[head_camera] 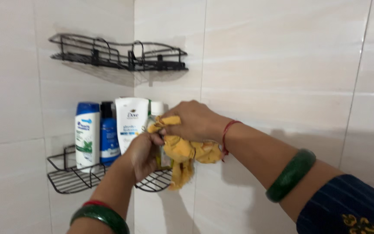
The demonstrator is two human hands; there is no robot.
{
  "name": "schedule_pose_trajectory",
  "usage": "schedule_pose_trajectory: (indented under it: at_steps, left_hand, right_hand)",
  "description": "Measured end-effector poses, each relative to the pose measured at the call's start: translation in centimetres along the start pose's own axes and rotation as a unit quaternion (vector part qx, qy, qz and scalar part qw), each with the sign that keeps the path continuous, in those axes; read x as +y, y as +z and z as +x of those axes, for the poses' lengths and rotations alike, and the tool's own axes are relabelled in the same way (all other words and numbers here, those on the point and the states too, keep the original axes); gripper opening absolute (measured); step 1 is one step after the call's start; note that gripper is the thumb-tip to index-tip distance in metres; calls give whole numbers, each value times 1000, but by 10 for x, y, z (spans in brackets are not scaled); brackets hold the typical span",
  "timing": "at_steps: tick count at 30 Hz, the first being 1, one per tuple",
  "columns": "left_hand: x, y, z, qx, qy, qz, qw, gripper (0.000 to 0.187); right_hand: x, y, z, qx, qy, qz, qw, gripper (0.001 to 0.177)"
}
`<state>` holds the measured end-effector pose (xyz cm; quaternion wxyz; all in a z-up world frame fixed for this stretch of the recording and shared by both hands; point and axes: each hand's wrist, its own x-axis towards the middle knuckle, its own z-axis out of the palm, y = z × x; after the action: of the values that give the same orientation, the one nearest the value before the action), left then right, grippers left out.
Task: The person wipes down several toiletry bottles and a small handheld tool using a yellow cloth before arranging them on a tiered wire corner shelf.
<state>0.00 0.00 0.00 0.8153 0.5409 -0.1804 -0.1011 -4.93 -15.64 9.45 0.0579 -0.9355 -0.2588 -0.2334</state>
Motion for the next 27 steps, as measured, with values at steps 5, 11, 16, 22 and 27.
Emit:
schedule_pose_trajectory:
  at_steps: [5,11,16,22,27]
  left_hand:
    - [7,8,-14,-27,-24,-19,999,42]
    - [5,9,-13,-21,-9,-9,1000,41]
    - [2,10,-10,-19,-13,-10,1000,39]
    - [2,8,-11,7,-13,-4,1000,30]
    - [3,9,-9,24,-20,-13,999,30]
  right_hand:
    - [-12,7,-15,74,57,44,995,43]
    - [-9,19,-21,63,78,116,988,43]
    - [-4,37,-26,109,77,152,979,36]
    - [-8,37,-26,123,72,137,980,33]
    - [-2,37,-24,123,28,81,989,37]
